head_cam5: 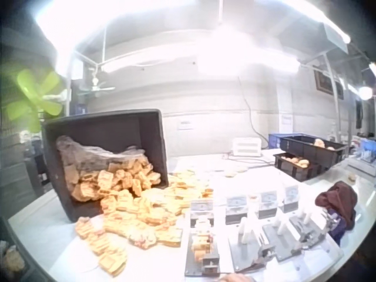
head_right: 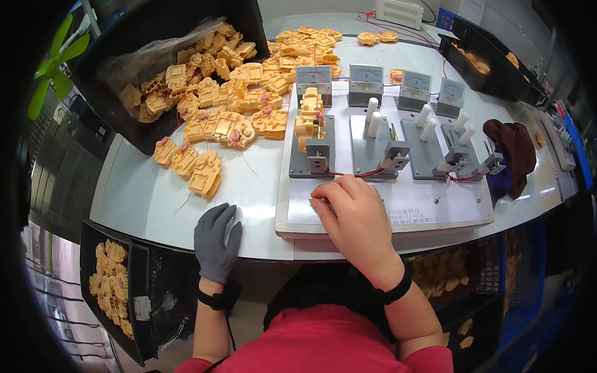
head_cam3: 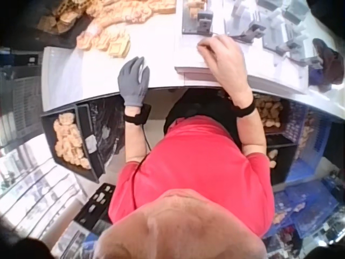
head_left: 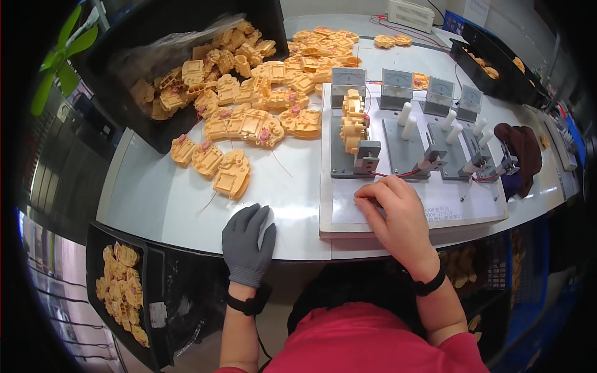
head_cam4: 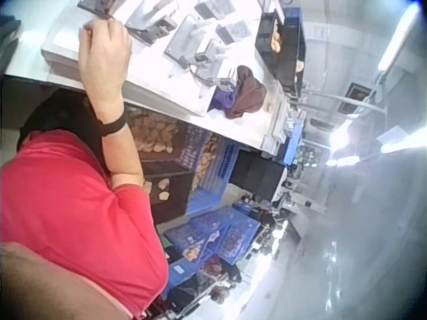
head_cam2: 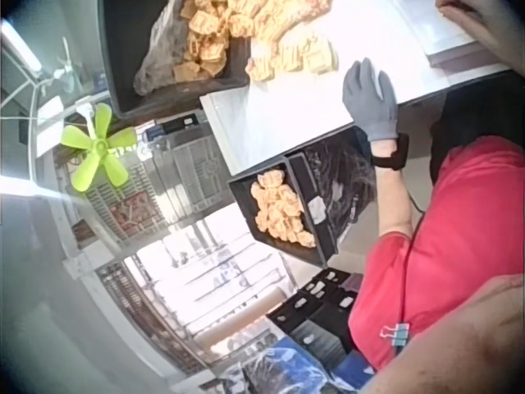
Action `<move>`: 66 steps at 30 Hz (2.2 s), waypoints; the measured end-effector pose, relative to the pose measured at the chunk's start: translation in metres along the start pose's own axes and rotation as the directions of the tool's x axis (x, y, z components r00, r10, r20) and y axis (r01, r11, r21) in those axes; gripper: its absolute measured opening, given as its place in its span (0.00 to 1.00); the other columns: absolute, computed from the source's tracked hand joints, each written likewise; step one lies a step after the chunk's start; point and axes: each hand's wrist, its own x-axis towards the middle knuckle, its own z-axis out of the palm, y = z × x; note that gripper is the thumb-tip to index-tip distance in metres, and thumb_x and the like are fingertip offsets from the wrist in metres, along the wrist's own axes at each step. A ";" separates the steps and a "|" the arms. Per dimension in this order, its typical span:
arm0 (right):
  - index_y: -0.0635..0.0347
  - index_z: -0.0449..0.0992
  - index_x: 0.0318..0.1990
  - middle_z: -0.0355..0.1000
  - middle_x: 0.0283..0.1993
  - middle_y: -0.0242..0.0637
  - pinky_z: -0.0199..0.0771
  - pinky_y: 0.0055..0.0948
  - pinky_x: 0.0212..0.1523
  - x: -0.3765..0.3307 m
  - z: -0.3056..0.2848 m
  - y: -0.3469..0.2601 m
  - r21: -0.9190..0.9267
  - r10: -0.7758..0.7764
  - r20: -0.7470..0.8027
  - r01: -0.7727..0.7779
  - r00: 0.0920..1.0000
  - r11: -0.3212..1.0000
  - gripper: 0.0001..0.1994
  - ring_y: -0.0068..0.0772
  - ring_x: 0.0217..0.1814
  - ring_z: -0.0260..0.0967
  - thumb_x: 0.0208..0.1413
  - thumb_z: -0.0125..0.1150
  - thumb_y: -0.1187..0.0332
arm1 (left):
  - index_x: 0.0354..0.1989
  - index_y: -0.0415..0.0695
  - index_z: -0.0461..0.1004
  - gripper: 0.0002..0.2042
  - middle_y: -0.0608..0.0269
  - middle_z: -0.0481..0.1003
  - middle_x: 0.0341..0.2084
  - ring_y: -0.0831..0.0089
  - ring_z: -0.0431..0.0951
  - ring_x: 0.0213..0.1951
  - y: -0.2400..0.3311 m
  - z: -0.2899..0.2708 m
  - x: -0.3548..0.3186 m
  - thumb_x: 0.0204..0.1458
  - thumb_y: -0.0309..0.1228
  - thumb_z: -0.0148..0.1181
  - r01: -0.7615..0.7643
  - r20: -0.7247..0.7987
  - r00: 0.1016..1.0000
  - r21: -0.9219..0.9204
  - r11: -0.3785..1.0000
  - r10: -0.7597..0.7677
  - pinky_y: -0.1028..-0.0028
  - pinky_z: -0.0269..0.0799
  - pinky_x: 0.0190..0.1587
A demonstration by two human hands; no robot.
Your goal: The person places yellow plastic components onto a testing jig, connects wires, and operates a lever to test the parts. The person also wipes the work surface with a cloth and handles the plastic parts individually, moving them between the jig and a nearby bin.
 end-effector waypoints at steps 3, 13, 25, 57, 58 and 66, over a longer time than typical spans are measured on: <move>0.58 0.79 0.37 0.73 0.36 0.36 0.70 0.40 0.45 -0.001 0.000 0.000 -0.010 -0.003 0.000 0.003 1.000 1.000 0.04 0.44 0.42 0.71 0.55 0.66 0.70 | 0.53 0.47 0.79 0.18 0.59 0.78 0.52 0.57 0.75 0.55 0.000 -0.001 0.001 0.52 0.31 0.65 0.000 -0.002 1.000 -0.006 1.000 0.000 0.61 0.69 0.58; 0.59 0.80 0.38 0.73 0.37 0.38 0.69 0.40 0.45 -0.001 0.000 -0.003 0.013 0.039 0.033 -0.040 0.999 0.999 0.05 0.44 0.43 0.71 0.55 0.67 0.70 | 0.56 0.48 0.77 0.20 0.54 0.76 0.50 0.53 0.74 0.53 -0.001 -0.003 -0.002 0.54 0.34 0.67 0.089 -0.017 0.996 -0.124 0.988 -0.092 0.58 0.69 0.58; 0.57 0.80 0.39 0.73 0.37 0.36 0.70 0.40 0.44 -0.002 -0.001 0.000 0.000 -0.043 0.017 0.043 0.999 0.999 0.06 0.43 0.41 0.71 0.56 0.67 0.69 | 0.70 0.40 0.62 0.44 0.41 0.66 0.64 0.49 0.67 0.65 -0.066 -0.028 0.134 0.50 0.56 0.68 0.394 0.484 0.766 0.165 0.904 -0.422 0.63 0.63 0.67; 0.58 0.73 0.57 0.67 0.46 0.35 0.71 0.26 0.46 -0.010 -0.043 0.046 0.532 0.307 -0.325 -0.096 0.894 0.841 0.15 0.25 0.42 0.68 0.65 0.62 0.67 | 0.66 0.40 0.65 0.22 0.56 0.68 0.63 0.66 0.69 0.63 -0.034 -0.085 0.124 0.67 0.35 0.56 0.373 0.375 0.926 -0.904 -0.209 0.027 0.69 0.67 0.68; 0.59 0.73 0.57 0.67 0.45 0.35 0.71 0.26 0.46 -0.010 -0.043 0.046 0.522 0.299 -0.331 -0.090 0.895 0.848 0.15 0.25 0.42 0.68 0.65 0.62 0.68 | 0.66 0.39 0.64 0.23 0.54 0.68 0.63 0.65 0.69 0.63 -0.021 -0.084 0.131 0.66 0.34 0.57 0.280 0.282 0.959 -0.958 0.058 0.038 0.68 0.66 0.69; 0.60 0.76 0.55 0.72 0.43 0.35 0.74 0.26 0.43 -0.012 -0.049 0.044 0.589 0.286 -0.292 -0.064 0.913 0.806 0.13 0.25 0.42 0.72 0.63 0.62 0.74 | 0.64 0.39 0.63 0.24 0.49 0.70 0.57 0.59 0.72 0.63 0.109 -0.081 0.231 0.58 0.21 0.59 0.516 0.465 0.796 -0.856 -0.034 0.387 0.63 0.66 0.71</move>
